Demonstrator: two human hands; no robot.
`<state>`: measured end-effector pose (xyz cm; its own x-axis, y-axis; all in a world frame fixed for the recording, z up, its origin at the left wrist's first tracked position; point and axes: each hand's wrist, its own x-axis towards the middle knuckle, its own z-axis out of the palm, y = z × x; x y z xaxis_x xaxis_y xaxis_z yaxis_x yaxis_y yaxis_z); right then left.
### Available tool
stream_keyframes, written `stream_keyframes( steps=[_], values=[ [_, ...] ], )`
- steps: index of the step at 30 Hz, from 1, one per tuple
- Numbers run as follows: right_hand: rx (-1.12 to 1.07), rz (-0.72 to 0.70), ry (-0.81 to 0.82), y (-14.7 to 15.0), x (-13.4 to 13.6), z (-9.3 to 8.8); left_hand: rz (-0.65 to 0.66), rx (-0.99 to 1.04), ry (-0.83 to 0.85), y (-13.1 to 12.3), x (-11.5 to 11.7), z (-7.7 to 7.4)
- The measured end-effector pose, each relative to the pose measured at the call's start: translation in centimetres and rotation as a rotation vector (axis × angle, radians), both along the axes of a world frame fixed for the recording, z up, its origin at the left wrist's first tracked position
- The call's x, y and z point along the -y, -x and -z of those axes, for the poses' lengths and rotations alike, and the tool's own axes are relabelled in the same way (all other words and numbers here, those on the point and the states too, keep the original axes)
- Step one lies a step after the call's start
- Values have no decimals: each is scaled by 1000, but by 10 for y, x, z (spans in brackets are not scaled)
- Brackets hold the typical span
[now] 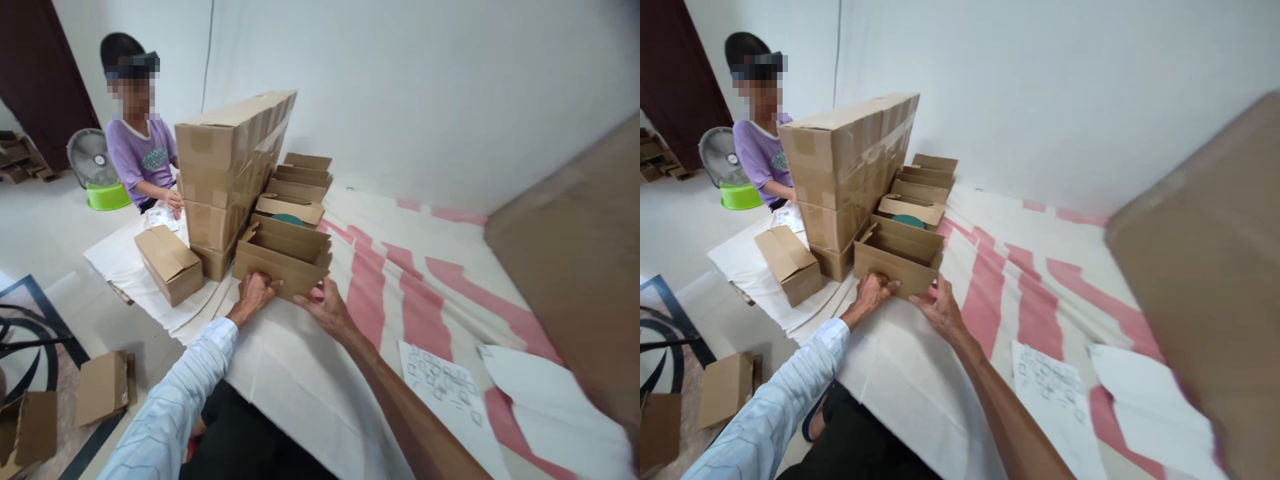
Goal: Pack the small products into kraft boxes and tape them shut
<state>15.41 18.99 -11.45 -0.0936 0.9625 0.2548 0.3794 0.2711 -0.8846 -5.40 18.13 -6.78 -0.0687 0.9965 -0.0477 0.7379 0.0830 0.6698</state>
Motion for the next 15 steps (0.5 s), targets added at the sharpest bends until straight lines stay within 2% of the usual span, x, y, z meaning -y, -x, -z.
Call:
stream_keyframes(
  steps=[4,11,15],
  values=[
    [180,33,-96,-22,50,18,-1,-19,-24,-1,-18,-6],
    [469,101,-252,-78,175,63,51,-23,-44,2,-56,-16],
    [524,150,-362,-90,216,78,87,-3,-22,3,-79,-25]
  ],
)
